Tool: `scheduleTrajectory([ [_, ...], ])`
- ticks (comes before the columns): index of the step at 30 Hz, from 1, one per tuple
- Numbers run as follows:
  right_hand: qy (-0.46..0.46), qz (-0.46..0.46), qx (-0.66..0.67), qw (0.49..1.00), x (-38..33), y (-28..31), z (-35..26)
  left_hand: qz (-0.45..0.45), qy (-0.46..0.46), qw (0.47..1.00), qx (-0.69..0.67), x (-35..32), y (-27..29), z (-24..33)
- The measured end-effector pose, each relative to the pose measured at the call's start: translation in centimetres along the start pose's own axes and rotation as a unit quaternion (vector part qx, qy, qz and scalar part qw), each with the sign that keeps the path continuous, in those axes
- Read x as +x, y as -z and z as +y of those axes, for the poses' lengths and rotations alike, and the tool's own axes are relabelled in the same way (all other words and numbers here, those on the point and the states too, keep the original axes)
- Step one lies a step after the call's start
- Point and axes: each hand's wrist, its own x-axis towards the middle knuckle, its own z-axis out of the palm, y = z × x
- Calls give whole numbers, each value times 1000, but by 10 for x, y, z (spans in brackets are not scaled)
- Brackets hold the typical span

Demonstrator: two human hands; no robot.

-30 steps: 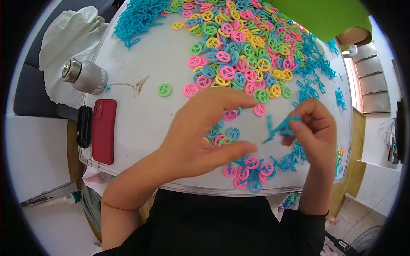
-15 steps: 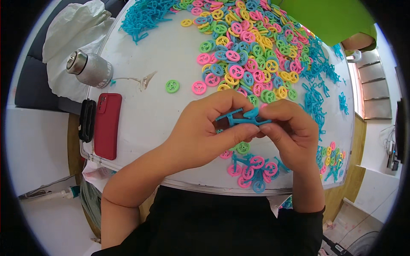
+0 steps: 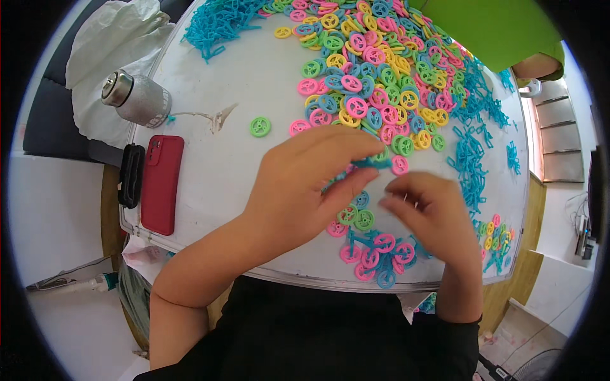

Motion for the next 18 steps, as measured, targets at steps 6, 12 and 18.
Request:
scheduleTrajectory([
  [6, 49, -34, -145, 988, -1, -26, 7, 2, 2, 999, 36, 0, 3, 0],
  [12, 76, 92, -168, 978, 5, -26, 17, -9, 18, 1000, 19, -2, 4, -3],
  [18, 105, 101, -167, 975, 3, -26, 16, -27, 41, 998, -28, -2, 0, -5],
])
